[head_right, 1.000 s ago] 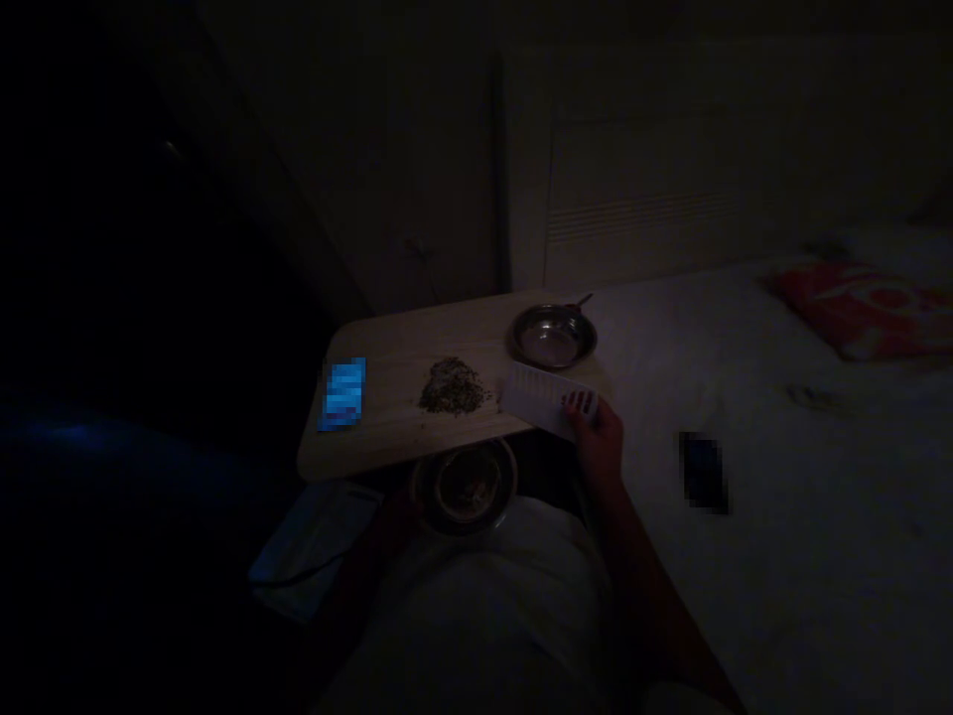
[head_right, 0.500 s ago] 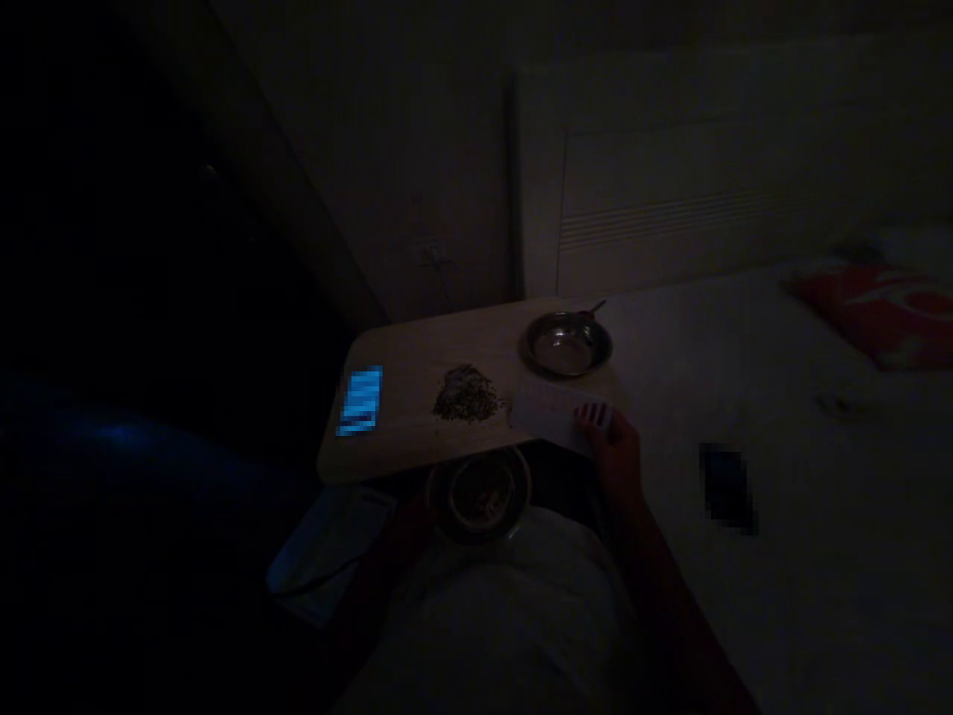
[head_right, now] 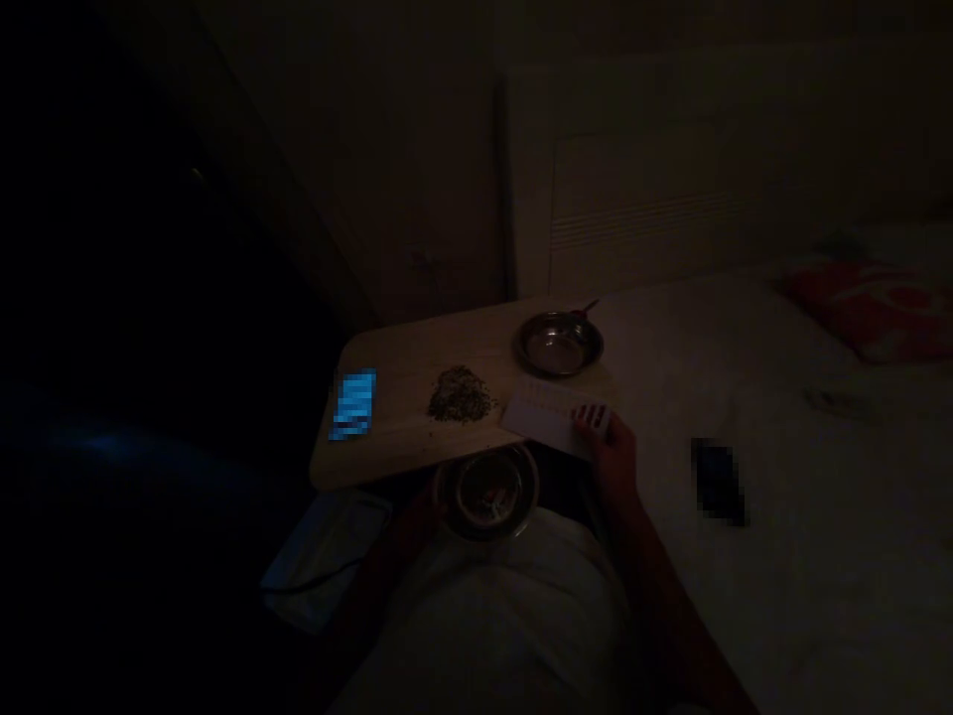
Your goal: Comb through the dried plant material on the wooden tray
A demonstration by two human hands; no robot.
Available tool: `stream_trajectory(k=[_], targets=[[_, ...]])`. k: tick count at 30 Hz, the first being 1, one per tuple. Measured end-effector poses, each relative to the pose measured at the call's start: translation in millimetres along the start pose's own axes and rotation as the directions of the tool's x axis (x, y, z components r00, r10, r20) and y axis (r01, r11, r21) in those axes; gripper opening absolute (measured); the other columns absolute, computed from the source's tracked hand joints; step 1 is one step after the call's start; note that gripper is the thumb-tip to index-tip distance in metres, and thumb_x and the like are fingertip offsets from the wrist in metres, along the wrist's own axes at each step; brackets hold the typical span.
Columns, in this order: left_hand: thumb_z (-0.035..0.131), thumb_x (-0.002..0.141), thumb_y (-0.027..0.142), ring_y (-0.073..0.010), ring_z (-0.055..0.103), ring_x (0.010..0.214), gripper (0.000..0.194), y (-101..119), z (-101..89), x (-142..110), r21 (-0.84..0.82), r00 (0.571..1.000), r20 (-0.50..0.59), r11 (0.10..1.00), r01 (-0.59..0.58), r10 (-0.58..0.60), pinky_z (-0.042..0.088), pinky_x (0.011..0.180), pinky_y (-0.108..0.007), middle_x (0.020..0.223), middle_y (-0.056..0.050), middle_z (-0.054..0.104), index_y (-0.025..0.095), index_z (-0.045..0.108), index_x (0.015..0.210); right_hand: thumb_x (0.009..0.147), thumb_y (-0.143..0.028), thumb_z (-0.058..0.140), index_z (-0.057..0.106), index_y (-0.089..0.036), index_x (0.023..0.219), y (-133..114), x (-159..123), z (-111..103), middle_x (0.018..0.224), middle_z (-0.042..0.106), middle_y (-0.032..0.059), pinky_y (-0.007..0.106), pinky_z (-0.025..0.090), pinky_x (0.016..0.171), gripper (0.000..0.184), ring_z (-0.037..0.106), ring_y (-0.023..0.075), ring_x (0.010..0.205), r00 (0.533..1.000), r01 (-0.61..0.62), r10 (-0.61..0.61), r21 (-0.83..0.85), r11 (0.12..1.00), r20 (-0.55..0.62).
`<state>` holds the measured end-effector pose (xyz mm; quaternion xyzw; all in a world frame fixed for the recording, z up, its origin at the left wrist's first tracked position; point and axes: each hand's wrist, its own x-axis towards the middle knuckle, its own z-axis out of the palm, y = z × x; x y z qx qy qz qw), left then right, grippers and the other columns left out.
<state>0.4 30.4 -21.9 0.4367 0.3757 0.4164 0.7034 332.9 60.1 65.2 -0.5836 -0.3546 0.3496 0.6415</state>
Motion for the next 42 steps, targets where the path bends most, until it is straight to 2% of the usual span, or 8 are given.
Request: stream_trajectory(k=[3, 11, 14, 20, 25, 30, 39, 42], targets=[[0.078, 0.076, 0.035, -0.0363, 0.027, 0.148, 0.075, -1, -1.1, -1, -0.017, 1.0, -0.01, 1.0, 0.002, -0.002, 0.02, 0.121, -0.054, 0.155, -0.008, 0.046, 0.028, 0.05, 0.145, 0.067, -0.04, 0.078, 0.072, -0.018, 0.091, -5, 2, 2, 0.086, 0.075, 0.0046, 0.035, 0.053, 0.068, 0.034, 0.066, 0.0211, 0.074, 0.995, 0.044, -0.044, -0.005, 0.999, -0.084], [0.079, 0.075, 0.037, -0.0369, 0.026, 0.148, 0.074, 4, 1.8, -4, -0.026, 1.0, -0.012, 1.0, -0.015, 0.015, 0.018, 0.122, -0.054, 0.155, -0.007, 0.046, 0.031, 0.052, 0.144, 0.07, -0.038, 0.076, 0.073, -0.019, 0.09, -12, 1, 10, 0.088, 0.075, 0.0049, 0.038, 0.053, 0.078, 0.028, 0.068, 0.0229, 0.081, 0.995, 0.1, -0.102, -0.076, 0.992, -0.021], [0.078, 0.076, 0.036, -0.0346, 0.024, 0.15, 0.07, 7, 2.7, -4, 0.05, 0.999, -0.033, 0.999, -0.021, 0.023, 0.013, 0.123, -0.05, 0.154, -0.005, 0.048, 0.031, 0.054, 0.142, 0.07, -0.038, 0.076, 0.073, -0.019, 0.091, -10, 2, 8, 0.09, 0.075, 0.0049, 0.038, 0.052, 0.077, 0.028, 0.067, 0.0231, 0.082, 0.996, 0.086, -0.087, -0.073, 0.994, -0.01], [0.08, 0.073, 0.036, -0.0383, 0.032, 0.146, 0.072, 5, -1.1, -2, -0.018, 1.0, -0.024, 1.0, -0.008, 0.008, 0.02, 0.121, -0.053, 0.152, -0.009, 0.05, 0.029, 0.056, 0.141, 0.068, -0.039, 0.078, 0.074, -0.019, 0.087, -11, 2, 4, 0.084, 0.075, 0.0052, 0.037, 0.052, 0.072, 0.028, 0.066, 0.0227, 0.076, 0.998, 0.064, -0.062, -0.075, 0.995, 0.028], [0.08, 0.073, 0.035, -0.0363, 0.027, 0.148, 0.068, 11, 2.4, -5, 0.036, 0.996, -0.088, 0.999, -0.017, 0.02, 0.015, 0.123, -0.051, 0.153, -0.008, 0.048, 0.027, 0.059, 0.137, 0.067, -0.038, 0.078, 0.073, -0.019, 0.088, -9, 1, 6, 0.086, 0.075, 0.005, 0.037, 0.052, 0.075, 0.029, 0.067, 0.0227, 0.078, 0.997, 0.071, -0.071, -0.036, 0.997, 0.0], [0.082, 0.071, 0.035, -0.0368, 0.028, 0.148, 0.068, 16, 8.6, -3, 0.014, 0.998, -0.051, 0.999, -0.047, 0.047, 0.016, 0.122, -0.051, 0.151, -0.009, 0.052, 0.025, 0.062, 0.135, 0.067, -0.038, 0.078, 0.074, -0.019, 0.087, -6, 0, 11, 0.085, 0.075, 0.0053, 0.035, 0.051, 0.073, 0.028, 0.066, 0.0223, 0.078, 0.998, 0.061, -0.061, -0.034, 0.998, -0.011], [0.08, 0.074, 0.033, -0.0357, 0.024, 0.149, 0.068, 8, 0.8, -5, 0.007, 0.998, -0.061, 0.999, -0.032, 0.033, 0.012, 0.123, -0.051, 0.154, -0.007, 0.047, 0.027, 0.058, 0.138, 0.07, -0.039, 0.078, 0.073, -0.02, 0.088, -1, -6, 16, 0.086, 0.075, 0.0048, 0.034, 0.051, 0.073, 0.027, 0.066, 0.0222, 0.078, 0.996, 0.06, -0.058, -0.021, 0.998, 0.07], [0.08, 0.073, 0.038, -0.0376, 0.027, 0.148, 0.073, 8, 0.0, -5, 0.003, 0.998, -0.036, 0.999, -0.043, 0.043, 0.016, 0.122, -0.054, 0.155, -0.008, 0.046, 0.028, 0.055, 0.141, 0.07, -0.04, 0.078, 0.074, -0.02, 0.088, 2, -9, 20, 0.087, 0.075, 0.0049, 0.035, 0.051, 0.074, 0.027, 0.066, 0.0227, 0.079, 0.996, 0.057, -0.055, -0.023, 0.998, 0.076]])
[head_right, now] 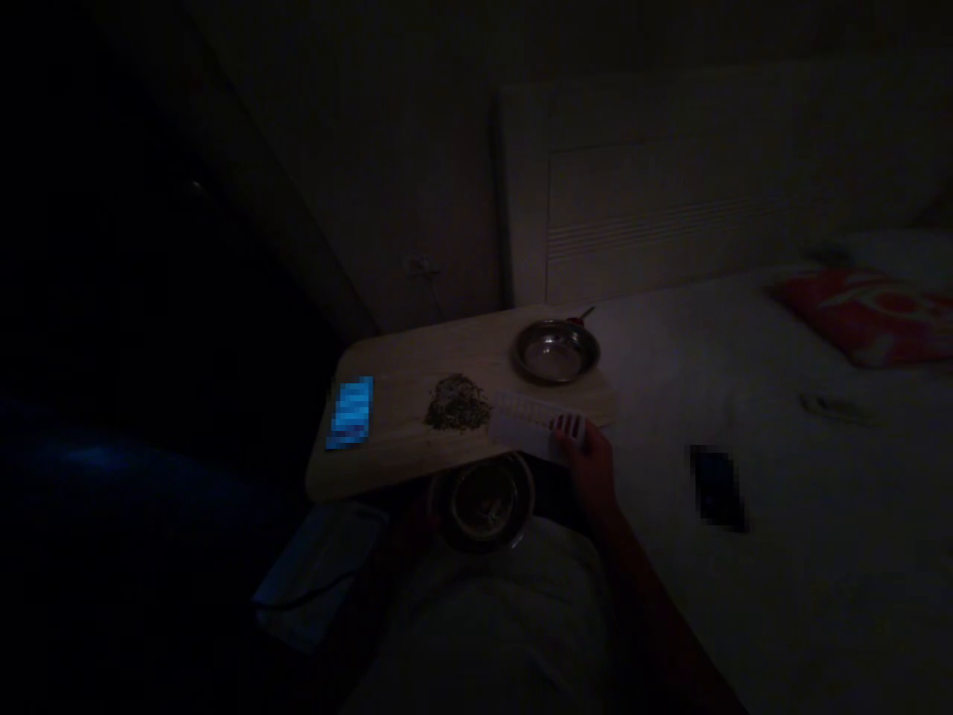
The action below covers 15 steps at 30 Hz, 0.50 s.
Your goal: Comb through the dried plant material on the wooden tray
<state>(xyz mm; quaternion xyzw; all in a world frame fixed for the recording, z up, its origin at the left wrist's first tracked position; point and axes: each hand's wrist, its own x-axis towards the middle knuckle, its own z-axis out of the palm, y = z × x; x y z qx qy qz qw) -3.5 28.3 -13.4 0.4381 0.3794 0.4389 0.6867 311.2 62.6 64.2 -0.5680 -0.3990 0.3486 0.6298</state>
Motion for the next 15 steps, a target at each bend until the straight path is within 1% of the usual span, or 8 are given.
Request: stream_trajectory(k=[4, 6, 8, 10, 13, 15], targets=[[0.08, 0.073, 0.04, -0.0378, 0.03, 0.147, 0.074, 2, 1.5, 1, 0.034, 1.0, -0.001, 0.999, 0.013, -0.013, 0.019, 0.122, -0.052, 0.152, -0.009, 0.049, 0.026, 0.056, 0.141, 0.071, -0.041, 0.078, 0.073, -0.02, 0.089, 0, -4, 6, 0.087, 0.075, 0.005, 0.035, 0.051, 0.074, 0.028, 0.066, 0.0225, 0.079, 1.0, -0.012, 0.012, 0.012, 1.0, 0.012], [0.08, 0.074, 0.041, -0.0372, 0.03, 0.147, 0.074, 3, 3.0, 0, 0.029, 1.0, 0.02, 1.0, 0.004, -0.004, 0.02, 0.122, -0.051, 0.152, -0.01, 0.05, 0.026, 0.055, 0.142, 0.071, -0.041, 0.078, 0.073, -0.02, 0.09, 1, -5, 8, 0.087, 0.075, 0.0047, 0.035, 0.051, 0.073, 0.029, 0.066, 0.0221, 0.078, 1.0, -0.019, 0.018, 0.024, 1.0, 0.01], [0.079, 0.074, 0.042, -0.0373, 0.029, 0.147, 0.076, 3, 3.6, 0, 0.013, 0.999, 0.034, 1.0, -0.007, 0.007, 0.021, 0.121, -0.052, 0.153, -0.01, 0.048, 0.026, 0.052, 0.144, 0.071, -0.041, 0.078, 0.073, -0.02, 0.091, 1, -7, 9, 0.088, 0.075, 0.0047, 0.034, 0.051, 0.073, 0.029, 0.066, 0.022, 0.079, 1.0, -0.021, 0.021, 0.031, 0.999, 0.008], [0.078, 0.075, 0.041, -0.0374, 0.029, 0.147, 0.076, 3, 2.9, -2, 0.033, 1.0, 0.021, 0.999, -0.005, 0.004, 0.019, 0.121, -0.054, 0.154, -0.009, 0.046, 0.026, 0.051, 0.145, 0.071, -0.041, 0.078, 0.073, -0.02, 0.09, 0, -8, 10, 0.088, 0.075, 0.0047, 0.034, 0.051, 0.074, 0.029, 0.066, 0.0223, 0.08, 1.0, -0.023, 0.023, 0.039, 0.999, 0.007], [0.076, 0.078, 0.037, -0.0354, 0.028, 0.148, 0.07, 2, 0.0, -3, 0.112, 1.0, -0.016, 0.994, -0.011, 0.012, 0.016, 0.122, -0.052, 0.155, -0.008, 0.045, 0.027, 0.053, 0.143, 0.069, -0.04, 0.079, 0.073, -0.02, 0.087, -2, -9, 13, 0.087, 0.075, 0.0047, 0.034, 0.051, 0.073, 0.028, 0.066, 0.0229, 0.08, 0.999, -0.032, 0.031, 0.034, 0.999, 0.018], [0.076, 0.078, 0.037, -0.0346, 0.029, 0.148, 0.07, 1, -1.2, -2, 0.111, 1.0, 0.001, 0.994, -0.013, 0.013, 0.016, 0.123, -0.051, 0.155, -0.007, 0.046, 0.027, 0.052, 0.144, 0.068, -0.04, 0.079, 0.073, -0.019, 0.086, -3, -9, 14, 0.085, 0.075, 0.0046, 0.034, 0.051, 0.072, 0.028, 0.066, 0.0229, 0.078, 0.999, -0.04, 0.039, 0.027, 0.999, 0.033]])
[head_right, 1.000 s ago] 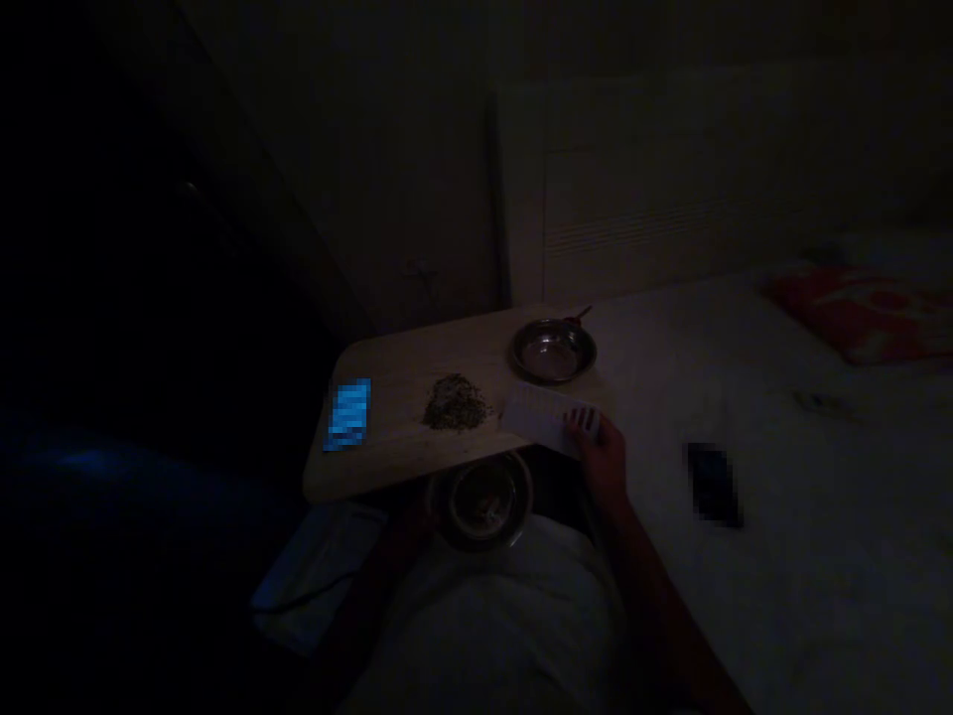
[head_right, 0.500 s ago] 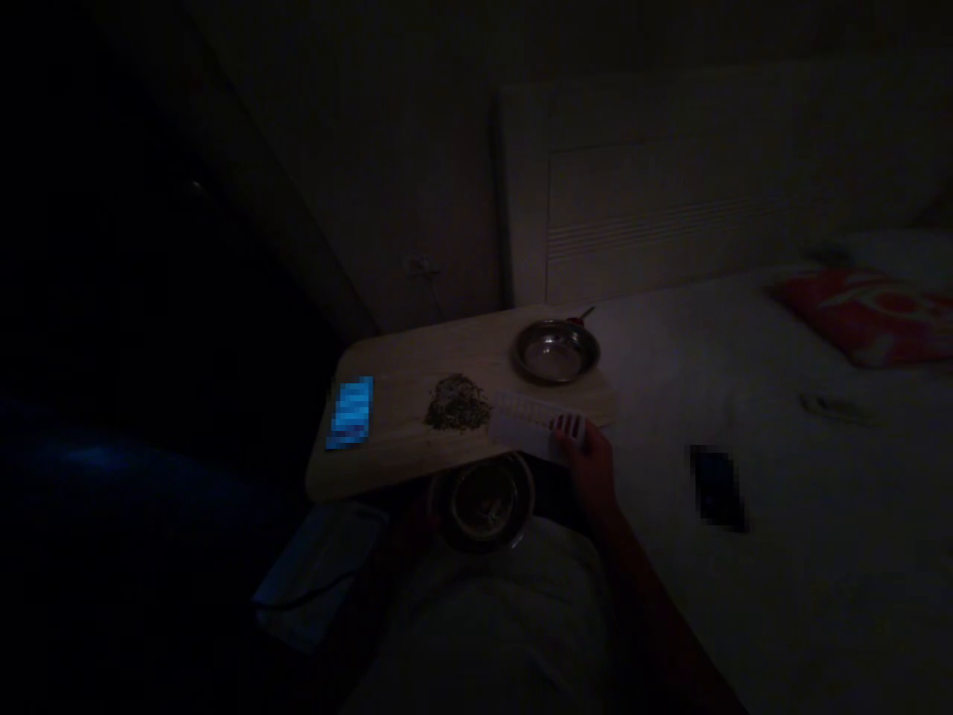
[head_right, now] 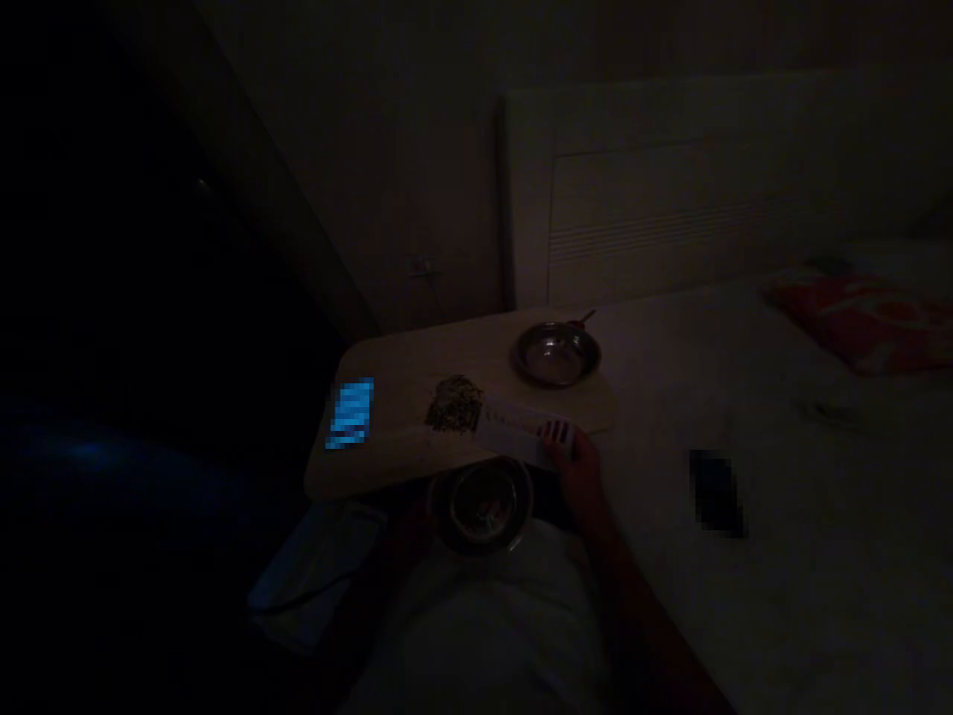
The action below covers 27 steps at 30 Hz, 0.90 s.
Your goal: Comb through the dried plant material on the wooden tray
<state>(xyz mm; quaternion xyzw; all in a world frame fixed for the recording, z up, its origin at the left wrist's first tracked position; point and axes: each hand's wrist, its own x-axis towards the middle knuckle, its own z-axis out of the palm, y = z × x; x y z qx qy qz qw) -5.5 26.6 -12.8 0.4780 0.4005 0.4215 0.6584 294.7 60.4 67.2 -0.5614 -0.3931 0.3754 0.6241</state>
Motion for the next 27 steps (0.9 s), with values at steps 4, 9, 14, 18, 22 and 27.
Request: stream_trajectory(k=[4, 9, 14, 18, 22, 27], targets=[[0.076, 0.077, 0.039, -0.0362, 0.029, 0.148, 0.071, -2, 0.6, 2, -0.087, 0.999, 0.017, 0.996, 0.036, -0.034, 0.019, 0.122, -0.053, 0.154, -0.008, 0.047, 0.027, 0.053, 0.143, 0.071, -0.04, 0.078, 0.073, -0.02, 0.09, 2, 2, -1, 0.087, 0.075, 0.0043, 0.035, 0.051, 0.074, 0.028, 0.066, 0.0221, 0.079, 0.999, 0.025, -0.025, 0.027, 0.999, -0.028], [0.08, 0.073, 0.039, -0.0364, 0.025, 0.149, 0.073, -1, 1.0, 4, -0.076, 1.0, 0.004, 0.997, 0.004, -0.004, 0.014, 0.123, -0.052, 0.155, -0.008, 0.045, 0.027, 0.055, 0.141, 0.072, -0.039, 0.077, 0.072, -0.02, 0.091, 7, 7, -3, 0.088, 0.075, 0.0041, 0.034, 0.051, 0.075, 0.027, 0.066, 0.0213, 0.08, 0.999, 0.037, -0.035, 0.039, 0.999, -0.038], [0.078, 0.075, 0.04, -0.0361, 0.027, 0.148, 0.071, 8, 6.3, 0, -0.074, 1.0, -0.008, 0.997, -0.001, 0.0, 0.014, 0.123, -0.05, 0.154, -0.008, 0.047, 0.028, 0.056, 0.141, 0.071, -0.04, 0.077, 0.073, -0.02, 0.087, 5, 7, 3, 0.085, 0.075, 0.0039, 0.034, 0.052, 0.072, 0.026, 0.066, 0.0217, 0.077, 0.999, 0.027, -0.027, 0.014, 1.0, 0.031], [0.079, 0.075, 0.037, -0.0368, 0.031, 0.147, 0.071, 16, 12.8, -1, -0.105, 1.0, 0.01, 0.994, 0.004, -0.003, 0.018, 0.122, -0.05, 0.153, -0.008, 0.049, 0.029, 0.056, 0.141, 0.069, -0.039, 0.077, 0.073, -0.02, 0.085, 2, 6, 8, 0.082, 0.074, 0.0032, 0.033, 0.051, 0.069, 0.025, 0.065, 0.0214, 0.075, 1.0, 0.026, -0.026, 0.001, 1.0, 0.018], [0.081, 0.071, 0.039, -0.0391, 0.032, 0.146, 0.073, 16, 11.2, 1, -0.131, 1.0, 0.006, 0.991, 0.023, -0.022, 0.019, 0.122, -0.052, 0.151, -0.009, 0.051, 0.026, 0.058, 0.139, 0.068, -0.038, 0.078, 0.073, -0.02, 0.086, -1, 8, 8, 0.083, 0.075, 0.0028, 0.033, 0.051, 0.07, 0.026, 0.066, 0.0216, 0.076, 1.0, 0.017, -0.017, 0.033, 0.999, -0.005], [0.079, 0.074, 0.039, -0.0356, 0.027, 0.149, 0.072, 5, 5.4, 1, -0.094, 1.0, -0.011, 0.995, 0.016, -0.017, 0.016, 0.123, -0.05, 0.155, -0.007, 0.046, 0.028, 0.055, 0.141, 0.066, -0.037, 0.078, 0.074, -0.02, 0.084, 2, 14, 7, 0.082, 0.075, 0.0029, 0.034, 0.051, 0.071, 0.025, 0.066, 0.022, 0.075, 1.0, 0.023, -0.024, 0.058, 0.998, 0.012]])
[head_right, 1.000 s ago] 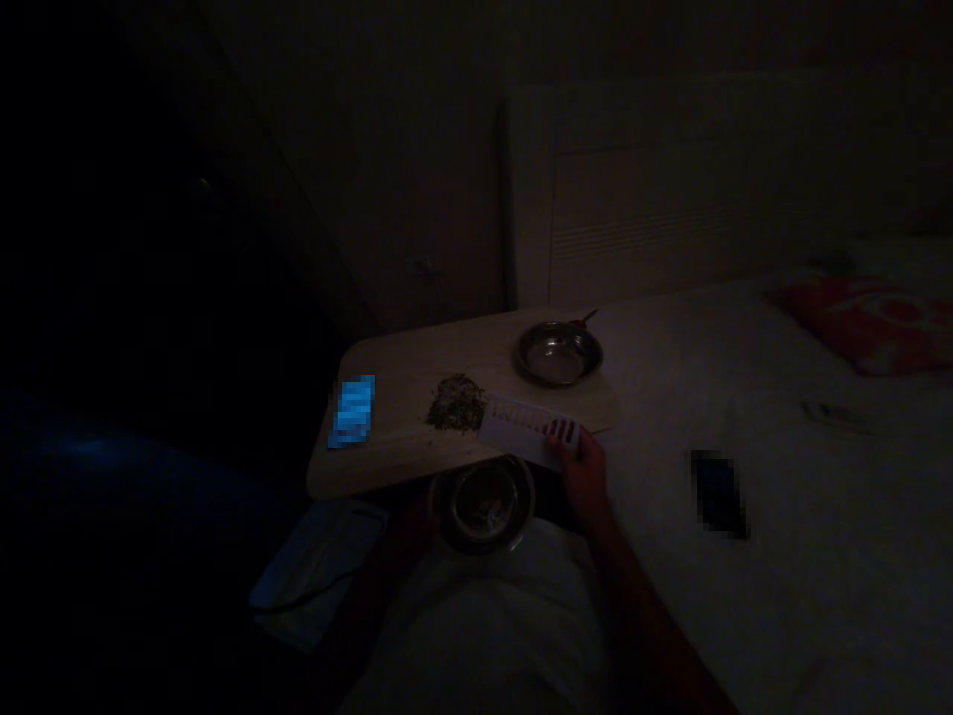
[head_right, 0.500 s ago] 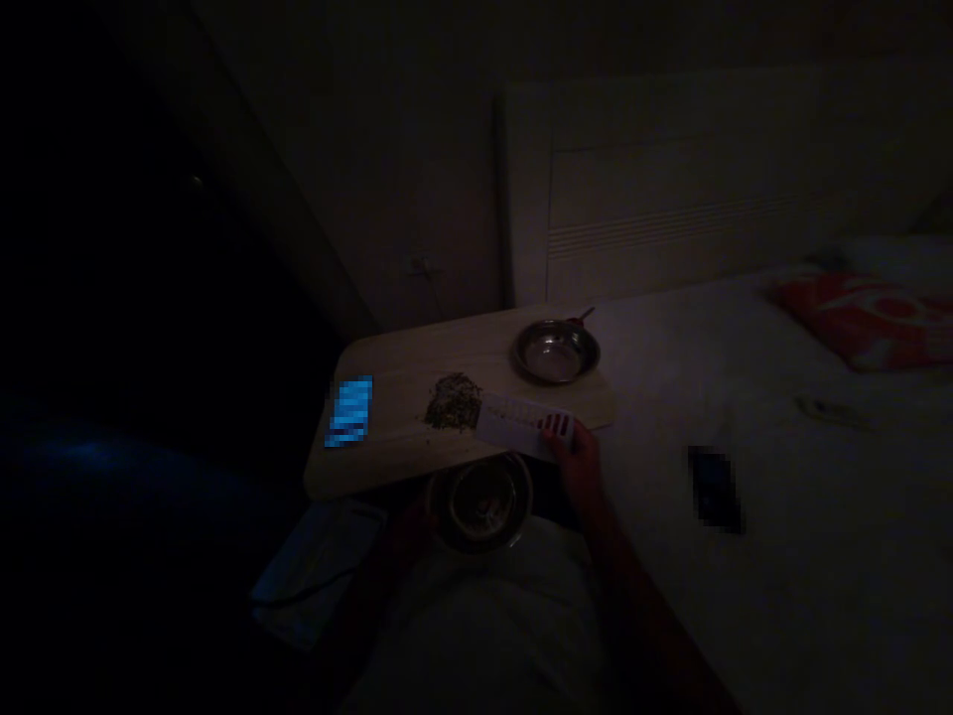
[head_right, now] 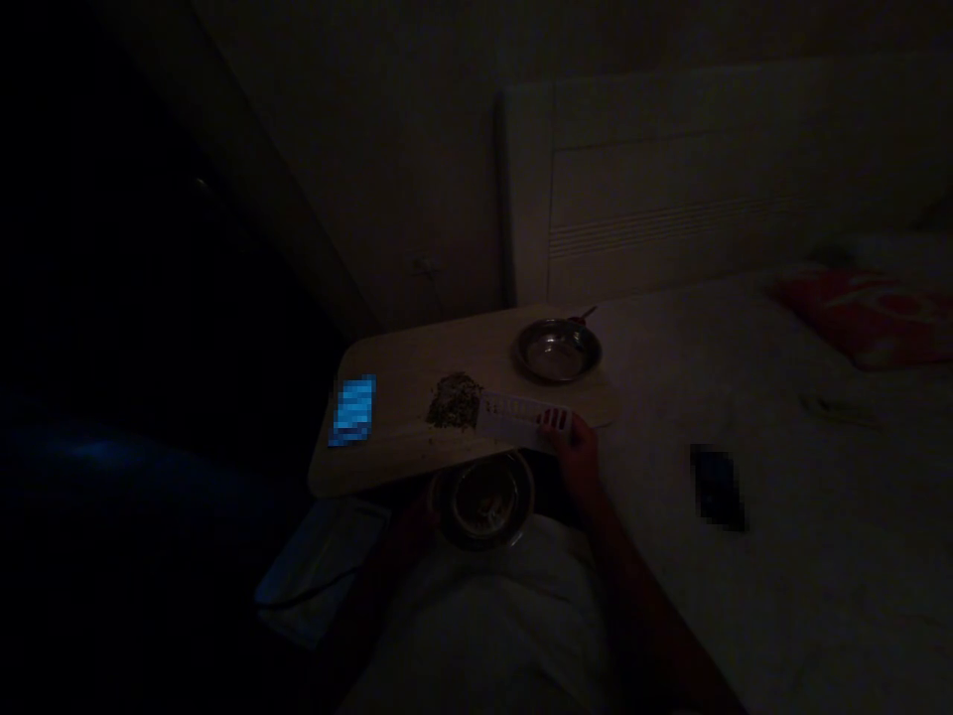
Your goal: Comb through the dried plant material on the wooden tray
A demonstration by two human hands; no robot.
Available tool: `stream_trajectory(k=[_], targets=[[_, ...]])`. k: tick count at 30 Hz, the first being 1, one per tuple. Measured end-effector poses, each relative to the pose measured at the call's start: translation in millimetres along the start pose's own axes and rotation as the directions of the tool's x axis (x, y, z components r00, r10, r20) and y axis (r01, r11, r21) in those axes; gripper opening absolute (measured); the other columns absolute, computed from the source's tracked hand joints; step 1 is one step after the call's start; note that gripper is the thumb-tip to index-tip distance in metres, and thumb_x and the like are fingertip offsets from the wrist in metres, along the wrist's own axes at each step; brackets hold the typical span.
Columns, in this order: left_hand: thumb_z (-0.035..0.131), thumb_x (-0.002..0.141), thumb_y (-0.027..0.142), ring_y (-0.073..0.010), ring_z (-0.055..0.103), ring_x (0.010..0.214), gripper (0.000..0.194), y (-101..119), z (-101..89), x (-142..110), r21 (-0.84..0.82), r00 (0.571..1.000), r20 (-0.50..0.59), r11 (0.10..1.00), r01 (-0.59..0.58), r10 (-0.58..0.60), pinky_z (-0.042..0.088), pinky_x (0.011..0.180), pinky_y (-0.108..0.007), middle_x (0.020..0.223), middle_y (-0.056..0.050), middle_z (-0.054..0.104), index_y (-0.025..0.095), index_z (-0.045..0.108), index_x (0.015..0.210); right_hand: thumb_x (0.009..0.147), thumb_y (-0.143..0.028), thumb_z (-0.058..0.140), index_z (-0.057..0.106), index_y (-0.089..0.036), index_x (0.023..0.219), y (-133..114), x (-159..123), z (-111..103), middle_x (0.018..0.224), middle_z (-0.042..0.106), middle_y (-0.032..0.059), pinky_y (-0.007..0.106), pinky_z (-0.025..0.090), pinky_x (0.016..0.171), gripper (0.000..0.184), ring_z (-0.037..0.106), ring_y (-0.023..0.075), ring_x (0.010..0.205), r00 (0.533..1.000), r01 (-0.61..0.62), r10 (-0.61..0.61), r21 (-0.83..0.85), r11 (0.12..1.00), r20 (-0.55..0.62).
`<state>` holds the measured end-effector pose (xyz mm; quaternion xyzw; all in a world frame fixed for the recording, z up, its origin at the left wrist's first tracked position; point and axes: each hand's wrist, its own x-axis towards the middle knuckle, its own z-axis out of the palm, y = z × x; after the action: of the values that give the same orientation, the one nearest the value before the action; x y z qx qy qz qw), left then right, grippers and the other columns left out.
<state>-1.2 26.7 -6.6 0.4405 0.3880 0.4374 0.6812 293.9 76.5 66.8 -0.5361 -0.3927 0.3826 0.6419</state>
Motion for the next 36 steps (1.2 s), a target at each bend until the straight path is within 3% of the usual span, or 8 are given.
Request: stream_trajectory(k=[6, 13, 20, 22, 25, 30, 33, 36], targets=[[0.083, 0.068, 0.04, -0.0401, 0.034, 0.144, 0.081, -8, 0.1, 0, -0.124, 0.997, 0.004, 0.99, 0.075, -0.075, 0.024, 0.119, -0.053, 0.152, -0.012, 0.05, 0.025, 0.054, 0.142, 0.067, -0.037, 0.078, 0.073, -0.02, 0.08, 3, 3, 2, 0.079, 0.074, 0.0013, 0.033, 0.051, 0.071, 0.022, 0.065, 0.0208, 0.073, 1.0, 0.011, -0.011, -0.004, 1.0, 0.028], [0.083, 0.07, 0.037, -0.0371, 0.027, 0.148, 0.072, 4, 1.5, 0, -0.045, 0.999, -0.015, 0.998, 0.043, -0.043, 0.015, 0.123, -0.05, 0.152, -0.009, 0.049, 0.026, 0.06, 0.137, 0.065, -0.039, 0.077, 0.073, -0.02, 0.078, 8, 4, 11, 0.077, 0.074, 0.0016, 0.033, 0.051, 0.069, 0.024, 0.064, 0.0213, 0.072, 1.0, -0.005, 0.006, -0.019, 1.0, 0.026], [0.081, 0.072, 0.037, -0.0377, 0.03, 0.147, 0.075, -7, -4.2, 1, -0.079, 0.999, 0.004, 0.996, 0.047, -0.047, 0.019, 0.121, -0.054, 0.153, -0.009, 0.048, 0.027, 0.055, 0.141, 0.064, -0.038, 0.079, 0.073, -0.02, 0.08, 15, 5, 6, 0.076, 0.073, 0.0009, 0.031, 0.049, 0.063, 0.024, 0.063, 0.0204, 0.068, 0.987, -0.063, 0.061, 0.006, 0.998, 0.146], [0.081, 0.072, 0.037, -0.0368, 0.03, 0.147, 0.073, -6, -4.4, 0, -0.057, 0.999, 0.003, 0.997, 0.042, -0.042, 0.018, 0.122, -0.053, 0.153, -0.009, 0.049, 0.028, 0.056, 0.141, 0.064, -0.036, 0.079, 0.072, -0.019, 0.081, 15, 7, 0, 0.076, 0.073, 0.0012, 0.031, 0.048, 0.064, 0.025, 0.063, 0.0201, 0.069, 0.992, -0.068, 0.066, 0.018, 0.998, 0.105], [0.081, 0.073, 0.036, -0.0357, 0.027, 0.148, 0.072, -2, -2.4, 0, -0.055, 0.999, 0.002, 0.997, 0.048, -0.048, 0.016, 0.123, -0.05, 0.152, -0.008, 0.049, 0.028, 0.057, 0.14, 0.066, -0.037, 0.078, 0.071, -0.018, 0.089, 15, 10, -11, 0.084, 0.073, 0.0025, 0.031, 0.049, 0.069, 0.03, 0.064, 0.0194, 0.074, 0.995, -0.035, 0.039, 0.048, 0.998, -0.095], [0.081, 0.072, 0.036, -0.0362, 0.026, 0.149, 0.071, -2, -2.6, 1, -0.064, 0.999, 0.003, 0.997, 0.052, -0.052, 0.018, 0.122, -0.051, 0.155, -0.007, 0.046, 0.028, 0.057, 0.139, 0.073, -0.042, 0.074, 0.067, -0.018, 0.098, 14, 8, -22, 0.094, 0.072, 0.0042, 0.031, 0.049, 0.074, 0.036, 0.063, 0.0188, 0.082, 0.929, 0.04, -0.016, 0.058, 0.998, -0.371], [0.082, 0.071, 0.037, -0.0376, 0.028, 0.148, 0.072, -6, -6.4, 2, -0.039, 0.998, -0.008, 0.998, 0.054, -0.055, 0.018, 0.122, -0.053, 0.153, -0.009, 0.048, 0.027, 0.058, 0.138, 0.072, -0.042, 0.074, 0.067, -0.018, 0.096, 12, 0, -23, 0.092, 0.073, 0.0045, 0.032, 0.049, 0.074, 0.035, 0.064, 0.0195, 0.081, 0.946, 0.018, -0.011, 0.017, 1.0, -0.325], [0.081, 0.072, 0.038, -0.0366, 0.028, 0.148, 0.072, -11, -9.1, 2, 0.012, 0.998, -0.02, 0.998, 0.057, -0.056, 0.017, 0.122, -0.053, 0.152, -0.009, 0.05, 0.028, 0.057, 0.139, 0.07, -0.041, 0.077, 0.069, -0.018, 0.093, 7, -8, -20, 0.089, 0.074, 0.0044, 0.033, 0.05, 0.073, 0.034, 0.065, 0.0206, 0.079, 0.983, -0.035, 0.037, 0.018, 0.999, -0.181]])
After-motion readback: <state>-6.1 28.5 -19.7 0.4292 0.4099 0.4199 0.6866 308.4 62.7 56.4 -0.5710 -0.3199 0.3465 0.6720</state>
